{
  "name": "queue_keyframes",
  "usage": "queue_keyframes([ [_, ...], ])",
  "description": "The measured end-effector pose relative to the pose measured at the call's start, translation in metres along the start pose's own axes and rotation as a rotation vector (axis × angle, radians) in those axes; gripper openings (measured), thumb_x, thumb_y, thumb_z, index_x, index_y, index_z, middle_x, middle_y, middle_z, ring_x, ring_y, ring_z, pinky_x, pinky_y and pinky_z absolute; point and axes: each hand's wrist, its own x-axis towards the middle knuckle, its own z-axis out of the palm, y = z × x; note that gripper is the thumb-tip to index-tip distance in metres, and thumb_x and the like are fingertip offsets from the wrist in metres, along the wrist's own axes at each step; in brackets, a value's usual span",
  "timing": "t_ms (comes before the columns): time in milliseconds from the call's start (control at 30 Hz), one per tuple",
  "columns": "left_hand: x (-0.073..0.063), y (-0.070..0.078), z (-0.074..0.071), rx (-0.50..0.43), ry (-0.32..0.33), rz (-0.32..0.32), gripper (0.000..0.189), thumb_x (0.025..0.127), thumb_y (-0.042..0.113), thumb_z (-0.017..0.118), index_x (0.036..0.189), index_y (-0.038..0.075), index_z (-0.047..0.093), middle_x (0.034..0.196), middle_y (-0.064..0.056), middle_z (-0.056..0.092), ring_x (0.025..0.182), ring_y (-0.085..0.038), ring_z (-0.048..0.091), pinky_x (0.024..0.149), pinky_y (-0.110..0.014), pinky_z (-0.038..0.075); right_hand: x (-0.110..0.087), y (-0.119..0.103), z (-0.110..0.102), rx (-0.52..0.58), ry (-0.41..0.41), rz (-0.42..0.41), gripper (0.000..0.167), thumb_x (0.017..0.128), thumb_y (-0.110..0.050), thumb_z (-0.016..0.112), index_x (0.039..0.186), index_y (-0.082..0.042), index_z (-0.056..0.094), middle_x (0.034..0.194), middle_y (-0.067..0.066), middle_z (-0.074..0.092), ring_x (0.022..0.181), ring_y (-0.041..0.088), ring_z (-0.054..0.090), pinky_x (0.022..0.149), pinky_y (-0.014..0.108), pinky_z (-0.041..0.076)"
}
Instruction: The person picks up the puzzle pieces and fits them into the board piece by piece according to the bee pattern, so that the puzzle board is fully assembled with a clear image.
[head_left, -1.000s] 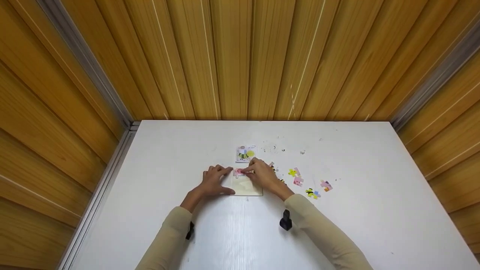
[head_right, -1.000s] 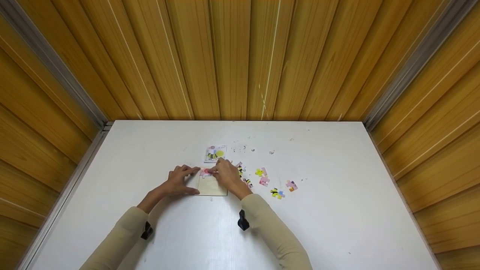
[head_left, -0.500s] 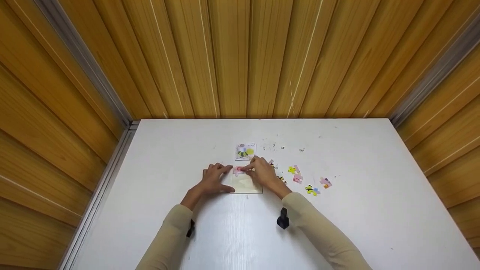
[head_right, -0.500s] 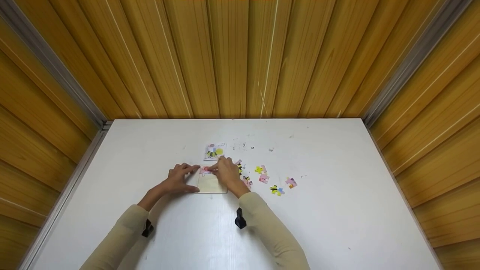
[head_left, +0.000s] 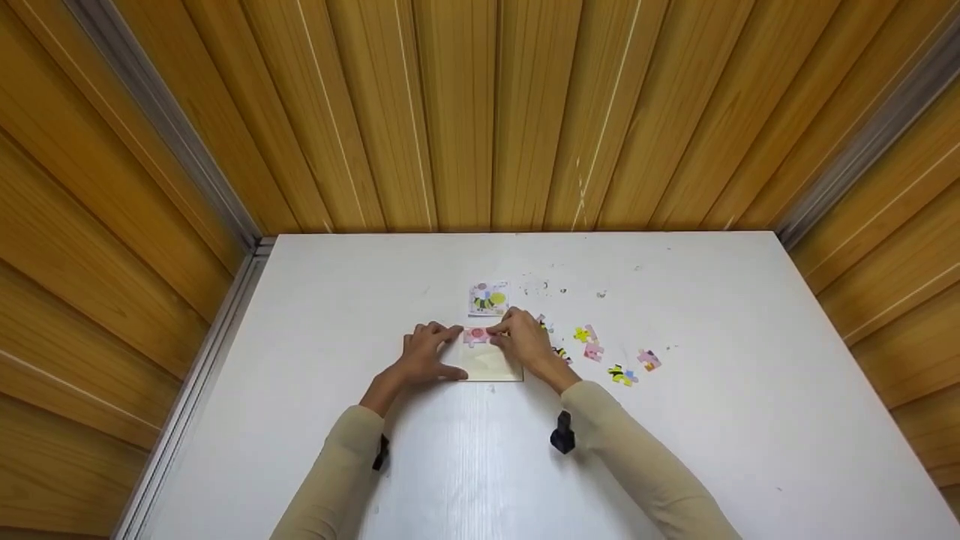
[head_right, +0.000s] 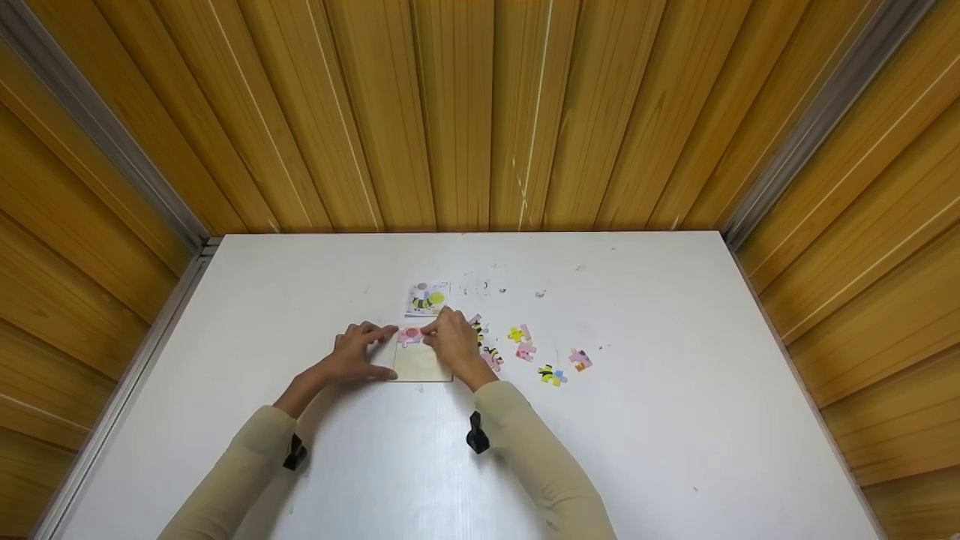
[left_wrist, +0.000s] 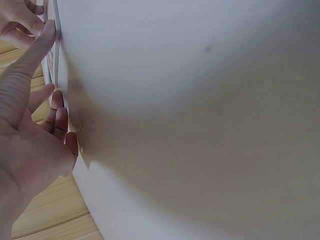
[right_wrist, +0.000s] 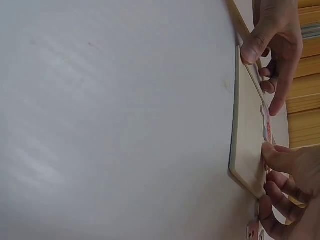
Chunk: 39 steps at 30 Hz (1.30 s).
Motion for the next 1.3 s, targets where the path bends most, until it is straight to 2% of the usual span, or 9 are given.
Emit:
queue_keyframes([
  [167,0.001,0.000,0.000,0.005,-0.003,0.005,0.086,0.076,0.037,0.090,0.149,0.012,0.053,0.130,-0.019,0.056,0.118,-0.035,0.045,0.098,-0.053,0.032,-0.003,0.005,0.000,0.019,0.002,-0.034,0.023,0.090,-0.012,0.077,0.113,-0.008,0.079,0.101,0.009,0.064,0.095,0.024,0.059,0.083,0.040,0.049],
  [333,0.001,-0.002,0.000,0.004,-0.012,-0.003,0.086,0.076,0.038,0.090,0.150,0.013,0.052,0.131,-0.019,0.056,0.119,-0.036,0.044,0.100,-0.054,0.032,-0.003,0.008,-0.004,0.039,0.007,-0.106,0.032,0.092,-0.013,0.075,0.124,-0.010,0.075,0.104,0.010,0.065,0.091,0.022,0.062,0.080,0.037,0.049],
  [600,0.002,-0.004,0.002,0.002,-0.029,-0.020,0.087,0.078,0.040,0.089,0.152,0.016,0.050,0.136,-0.019,0.054,0.123,-0.035,0.043,0.104,-0.054,0.030,-0.004,0.014,-0.027,0.080,0.005,-0.160,0.026,0.091,-0.009,0.075,0.117,-0.004,0.077,0.104,0.015,0.067,0.087,0.024,0.065,0.075,0.031,0.051],
  [767,0.001,-0.003,0.002,-0.014,-0.006,-0.009,0.087,0.077,0.038,0.090,0.151,0.013,0.051,0.133,-0.019,0.055,0.120,-0.035,0.043,0.102,-0.055,0.030,-0.012,0.025,-0.054,0.046,0.016,-0.161,0.025,0.094,-0.010,0.073,0.118,-0.005,0.076,0.107,0.016,0.068,0.086,0.023,0.066,0.074,0.030,0.049],
  [867,0.000,-0.001,0.001,-0.009,0.006,0.008,0.087,0.076,0.038,0.090,0.150,0.012,0.052,0.130,-0.019,0.056,0.118,-0.036,0.044,0.100,-0.056,0.030,-0.018,0.035,-0.076,0.022,0.049,-0.150,0.025,0.095,-0.010,0.072,0.118,-0.004,0.076,0.107,0.016,0.068,0.085,0.023,0.065,0.074,0.032,0.048],
  [1000,-0.001,0.000,0.000,-0.005,0.009,0.013,0.087,0.076,0.038,0.090,0.150,0.012,0.053,0.131,-0.018,0.056,0.117,-0.035,0.044,0.099,-0.054,0.031,-0.026,0.055,-0.105,-0.001,0.096,-0.125,0.025,0.094,-0.008,0.072,0.118,-0.003,0.076,0.106,0.016,0.069,0.086,0.024,0.065,0.075,0.034,0.049],
  [1100,-0.002,0.000,-0.001,-0.010,0.008,0.005,0.087,0.075,0.037,0.090,0.150,0.013,0.053,0.132,-0.018,0.055,0.118,-0.035,0.044,0.099,-0.053,0.030,-0.032,0.071,-0.124,-0.013,0.124,-0.117,0.025,0.093,-0.006,0.072,0.117,-0.002,0.076,0.105,0.018,0.070,0.086,0.026,0.066,0.074,0.031,0.047],
  [1233,-0.002,0.000,0.000,-0.014,0.005,-0.012,0.086,0.076,0.038,0.090,0.150,0.015,0.053,0.134,-0.016,0.055,0.119,-0.033,0.044,0.100,-0.051,0.030,-0.041,0.092,-0.144,-0.027,0.152,-0.100,0.024,0.094,-0.004,0.071,0.118,-0.001,0.076,0.104,0.019,0.070,0.086,0.029,0.067,0.073,0.026,0.045],
  [1300,-0.001,0.000,0.000,-0.016,0.006,-0.016,0.087,0.075,0.038,0.090,0.150,0.015,0.053,0.133,-0.016,0.056,0.118,-0.033,0.044,0.099,-0.050,0.030,-0.046,0.101,-0.151,-0.033,0.164,-0.096,0.024,0.094,-0.004,0.071,0.118,-0.001,0.075,0.103,0.019,0.070,0.086,0.030,0.068,0.074,0.030,0.048],
])
